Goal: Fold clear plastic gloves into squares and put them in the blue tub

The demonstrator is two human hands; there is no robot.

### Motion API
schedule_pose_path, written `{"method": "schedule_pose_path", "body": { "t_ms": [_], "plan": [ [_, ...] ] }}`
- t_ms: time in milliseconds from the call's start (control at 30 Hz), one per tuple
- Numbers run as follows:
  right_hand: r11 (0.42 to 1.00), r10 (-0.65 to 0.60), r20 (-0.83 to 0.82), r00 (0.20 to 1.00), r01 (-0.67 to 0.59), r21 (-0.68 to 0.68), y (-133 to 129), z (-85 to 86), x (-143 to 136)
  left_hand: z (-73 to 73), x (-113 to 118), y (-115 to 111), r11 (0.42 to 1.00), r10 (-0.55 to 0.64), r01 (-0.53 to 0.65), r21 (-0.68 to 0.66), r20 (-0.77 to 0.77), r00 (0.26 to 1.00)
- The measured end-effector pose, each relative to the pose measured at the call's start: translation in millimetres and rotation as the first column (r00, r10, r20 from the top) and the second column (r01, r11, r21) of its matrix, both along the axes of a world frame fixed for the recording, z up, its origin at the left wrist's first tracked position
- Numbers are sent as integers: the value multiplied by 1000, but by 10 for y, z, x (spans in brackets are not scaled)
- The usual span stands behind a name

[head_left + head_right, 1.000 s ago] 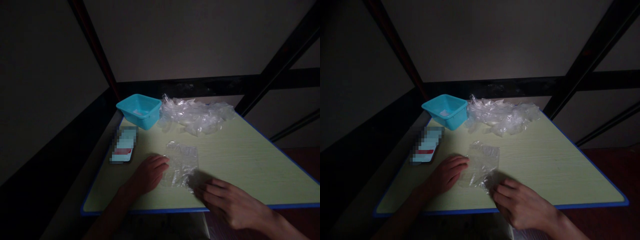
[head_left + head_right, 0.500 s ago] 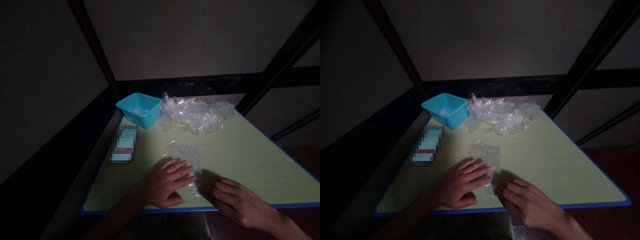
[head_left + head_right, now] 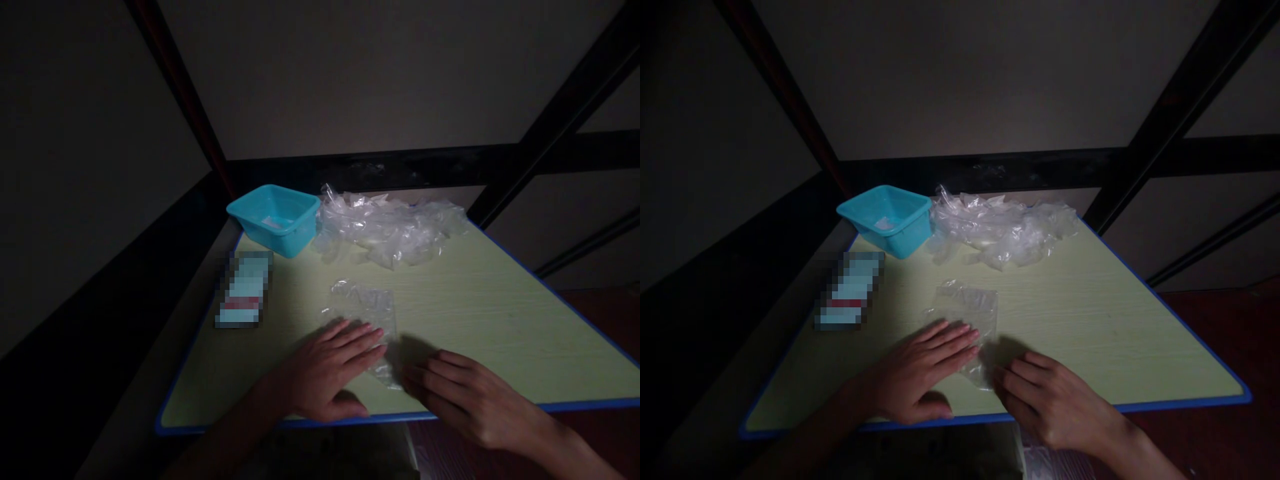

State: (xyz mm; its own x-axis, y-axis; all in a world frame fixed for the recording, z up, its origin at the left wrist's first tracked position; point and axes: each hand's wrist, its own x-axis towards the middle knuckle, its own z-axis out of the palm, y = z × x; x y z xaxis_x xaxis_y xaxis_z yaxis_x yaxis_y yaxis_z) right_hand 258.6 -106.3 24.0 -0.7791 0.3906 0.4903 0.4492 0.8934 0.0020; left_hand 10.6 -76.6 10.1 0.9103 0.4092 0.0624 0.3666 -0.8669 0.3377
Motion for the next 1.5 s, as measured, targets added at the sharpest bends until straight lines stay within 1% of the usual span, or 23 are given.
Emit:
{"method": "schedule_pose_path", "body": {
  "t_ms": [133, 233, 367, 500, 567, 733, 800, 933, 1000, 1100, 1200, 1300, 1400, 1500],
  "plan": [
    [1000, 14, -4, 1000, -14, 20, 1, -1, -18, -18, -7, -1, 1000, 16, -16, -12, 25, 1000],
    [999, 39, -9, 999, -39, 2, -6, -12, -33, -27, -11, -6, 1000, 20, -20, -2, 26, 999],
    [998, 62, 27, 998, -62, -29, -15, -30, -46, -27, -8, -13, 1000, 25, -25, 11, 24, 999],
    [998, 57, 22, 998, -57, -6, -12, -52, -53, -23, 3, -15, 999, 27, -28, 18, 63, 998],
    [999, 44, 5, 999, -44, -3, -13, -53, -62, -13, 9, -16, 999, 33, -34, 14, 57, 998],
    [999, -23, -89, 996, 21, -24, -26, -16, -102, 12, 28, -21, 998, 65, -65, 25, 37, 997],
    [998, -47, -134, 990, 42, -41, -23, 0, -117, 5, 36, -24, 994, 88, -92, 56, 61, 994],
    [988, -118, -265, 957, 86, -132, -10, -7, -132, -42, 46, -27, 973, 157, -179, 146, 152, 976],
    [981, -151, -311, 938, 103, -164, -12, -33, -129, -74, 47, -20, 951, 190, -232, 203, 204, 960],
    [977, -168, -331, 929, 113, -180, -22, -65, -109, -119, 47, 0, 907, 212, -295, 300, 280, 936],
    [984, -126, -292, 948, 83, -155, -14, -55, -76, -152, 49, 18, 874, 204, -331, 356, 349, 915],
    [993, -94, -171, 981, 79, -89, 30, -22, -58, -161, 54, 24, 876, 204, -337, 346, 368, 907],
    [992, -129, -49, 990, 129, 3, 90, -18, -89, -149, 55, 25, 881, 206, -335, 334, 366, 908],
    [983, -172, 10, 985, 171, 69, 139, -55, -160, -129, 59, 25, 879, 194, -328, 346, 369, 909]
  ]
}}
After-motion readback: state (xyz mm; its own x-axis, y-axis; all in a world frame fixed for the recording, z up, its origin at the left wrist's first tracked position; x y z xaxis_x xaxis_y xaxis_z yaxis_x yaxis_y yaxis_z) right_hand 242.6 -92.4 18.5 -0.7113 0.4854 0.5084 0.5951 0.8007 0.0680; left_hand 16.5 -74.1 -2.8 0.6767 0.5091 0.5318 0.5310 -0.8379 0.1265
